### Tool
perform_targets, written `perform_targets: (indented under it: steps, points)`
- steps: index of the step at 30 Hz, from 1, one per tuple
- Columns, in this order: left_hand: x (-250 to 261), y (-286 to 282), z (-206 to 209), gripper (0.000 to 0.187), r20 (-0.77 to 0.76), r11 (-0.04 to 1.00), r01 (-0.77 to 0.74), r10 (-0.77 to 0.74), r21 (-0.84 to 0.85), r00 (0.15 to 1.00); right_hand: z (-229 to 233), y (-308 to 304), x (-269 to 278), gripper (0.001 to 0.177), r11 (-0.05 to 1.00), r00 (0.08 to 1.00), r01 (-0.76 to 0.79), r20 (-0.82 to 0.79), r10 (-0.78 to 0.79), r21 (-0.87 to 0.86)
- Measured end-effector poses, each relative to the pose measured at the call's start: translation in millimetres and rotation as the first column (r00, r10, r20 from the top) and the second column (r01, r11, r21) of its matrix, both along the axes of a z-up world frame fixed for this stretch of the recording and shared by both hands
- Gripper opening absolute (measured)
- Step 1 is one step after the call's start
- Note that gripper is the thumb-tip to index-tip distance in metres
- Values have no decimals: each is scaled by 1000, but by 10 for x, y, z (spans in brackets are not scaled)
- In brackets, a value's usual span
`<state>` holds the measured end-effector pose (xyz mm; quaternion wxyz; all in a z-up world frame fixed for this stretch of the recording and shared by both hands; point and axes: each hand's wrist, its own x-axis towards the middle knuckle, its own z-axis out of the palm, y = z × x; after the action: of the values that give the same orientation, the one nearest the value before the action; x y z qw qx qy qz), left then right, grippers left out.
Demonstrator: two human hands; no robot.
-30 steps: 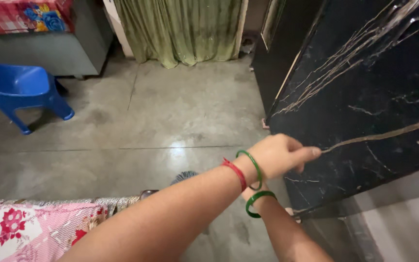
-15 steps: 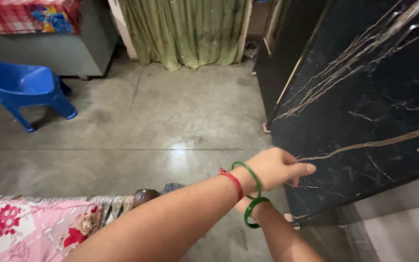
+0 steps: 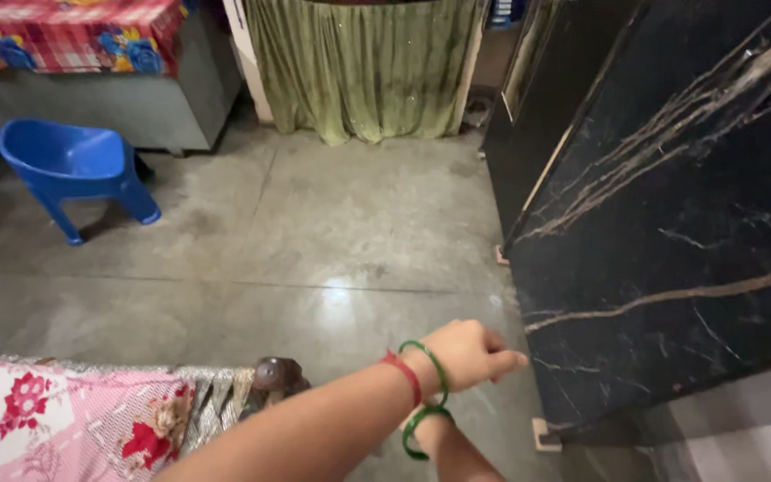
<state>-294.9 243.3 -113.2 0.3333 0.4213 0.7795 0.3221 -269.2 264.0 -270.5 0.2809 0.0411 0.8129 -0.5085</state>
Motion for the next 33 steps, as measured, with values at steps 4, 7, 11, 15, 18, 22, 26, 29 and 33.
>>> perform_targets:
  steps: [4, 7, 11, 15, 18, 22, 26, 29, 33]
  points:
    - [-83, 61, 64, 48, -9, 995, 45, -44, 94, 999, 196, 99, 82, 64, 997, 995, 71, 69, -72, 15]
    - [-120, 107, 314, 52, 73, 994, -51, 44, 99, 996, 453, 176, 201, 65, 983, 976, 180, 123, -182, 24]
    - [-107, 116, 688, 55, 233, 994, -45, 19, 103, 972, 845, 302, 299, 67, 901, 898, 433, 92, -429, -20]
    - [-39, 146, 881, 58, 182, 985, 62, -91, 160, 979, 809, 386, 261, 62, 866, 878, 458, 47, -475, 201]
    - [-11, 206, 912, 57, 180, 980, 82, -115, 183, 977, 477, 665, 201, 63, 894, 908, 369, -302, -289, 255]
    - [-56, 226, 903, 57, 119, 952, 115, -154, 285, 981, 260, 954, 172, 57, 880, 912, 359, -318, -259, 311]
    - [-112, 203, 878, 53, 87, 930, 102, -141, 353, 986, 504, 1020, 96, 52, 789, 916, 361, -349, -198, 498]
    - [-158, 270, 821, 50, 51, 931, 97, -123, 352, 991, 594, 1012, -36, 49, 624, 929, 347, -348, -126, 700]
    - [-112, 459, 696, 46, 47, 885, 173, -214, 433, 976, 189, 1258, 80, 47, 773, 826, 533, -408, -388, 344]
